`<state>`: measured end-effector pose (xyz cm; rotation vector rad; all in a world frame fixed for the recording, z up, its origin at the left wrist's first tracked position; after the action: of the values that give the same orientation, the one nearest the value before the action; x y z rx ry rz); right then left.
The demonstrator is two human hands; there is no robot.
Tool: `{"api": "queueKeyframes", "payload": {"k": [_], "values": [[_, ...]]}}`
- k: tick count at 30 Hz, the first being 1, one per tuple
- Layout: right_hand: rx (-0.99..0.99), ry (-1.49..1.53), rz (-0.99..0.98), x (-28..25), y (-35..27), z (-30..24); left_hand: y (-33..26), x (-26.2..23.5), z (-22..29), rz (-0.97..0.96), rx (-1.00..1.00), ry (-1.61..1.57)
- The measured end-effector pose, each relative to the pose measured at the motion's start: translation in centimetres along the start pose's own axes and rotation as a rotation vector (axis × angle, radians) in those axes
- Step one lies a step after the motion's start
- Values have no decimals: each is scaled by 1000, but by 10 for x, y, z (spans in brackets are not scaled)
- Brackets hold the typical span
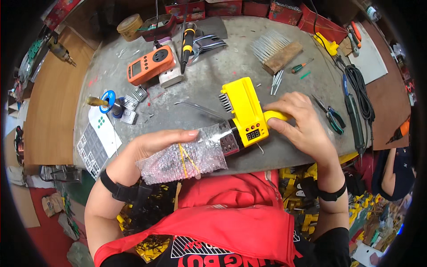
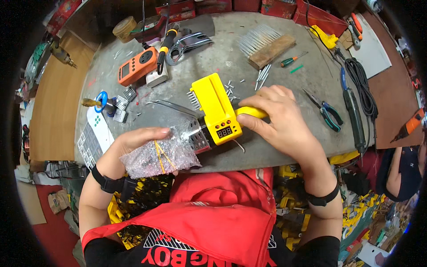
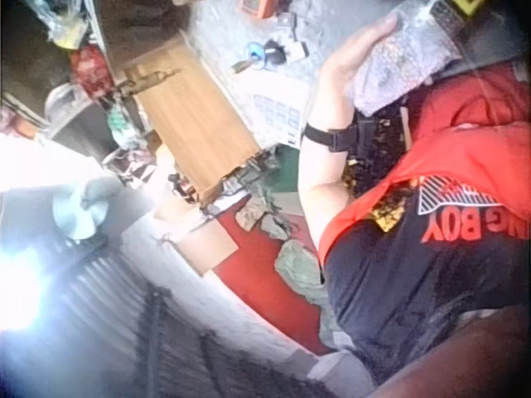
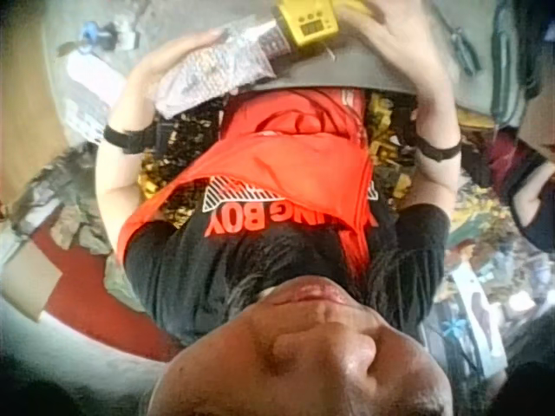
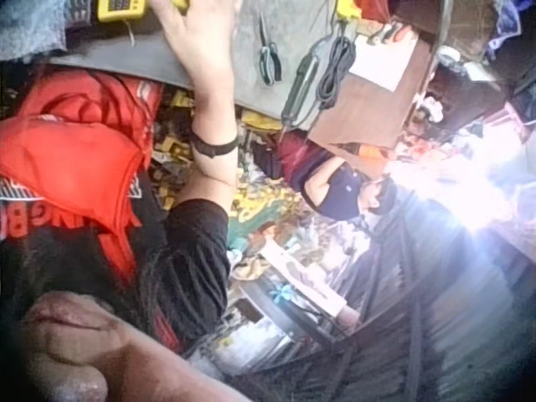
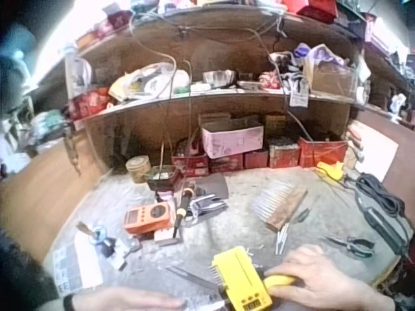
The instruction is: Assembling the internal electronic components and outer casing of a yellow plastic tool using an electric screwdriver.
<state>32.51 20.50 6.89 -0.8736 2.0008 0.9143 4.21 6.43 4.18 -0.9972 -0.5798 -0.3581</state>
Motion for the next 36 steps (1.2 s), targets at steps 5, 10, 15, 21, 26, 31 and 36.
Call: {"api": "queueKeyframes", "payload": {"k": [5,10,15,21,26,31,36], "values": [[14,-85,-52,14,10,-5,0,-2,-3,64,-2,16],[110,-81,-109,17,12,-8,7,-15,-9,-25,-35,-19],[60,-58,-80,12,8,-10,-2,-10,-6,176,179,270],[339,-118,334,-34,-47,38,-24,22,-16,797,753,1685],[760,-906,194,-100,-196,193,-10,-1,-26,858,831,1705],[951,-542,115,-131,-218,230,-15,22,-8,692,1057,1679],[789,-475,109,-132,-206,216,33,39,-8,667,1176,1664]]}}
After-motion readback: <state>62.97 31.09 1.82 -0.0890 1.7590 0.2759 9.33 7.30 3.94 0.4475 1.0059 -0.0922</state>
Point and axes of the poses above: each hand's wrist, its own y-axis towards the middle knuckle, its own x-axis out of the palm, z = x × y, the point moved 1 cm from there along y, towards the middle knuckle, and after that the axes turned 2 degrees about -x, right-handed, at the moved point
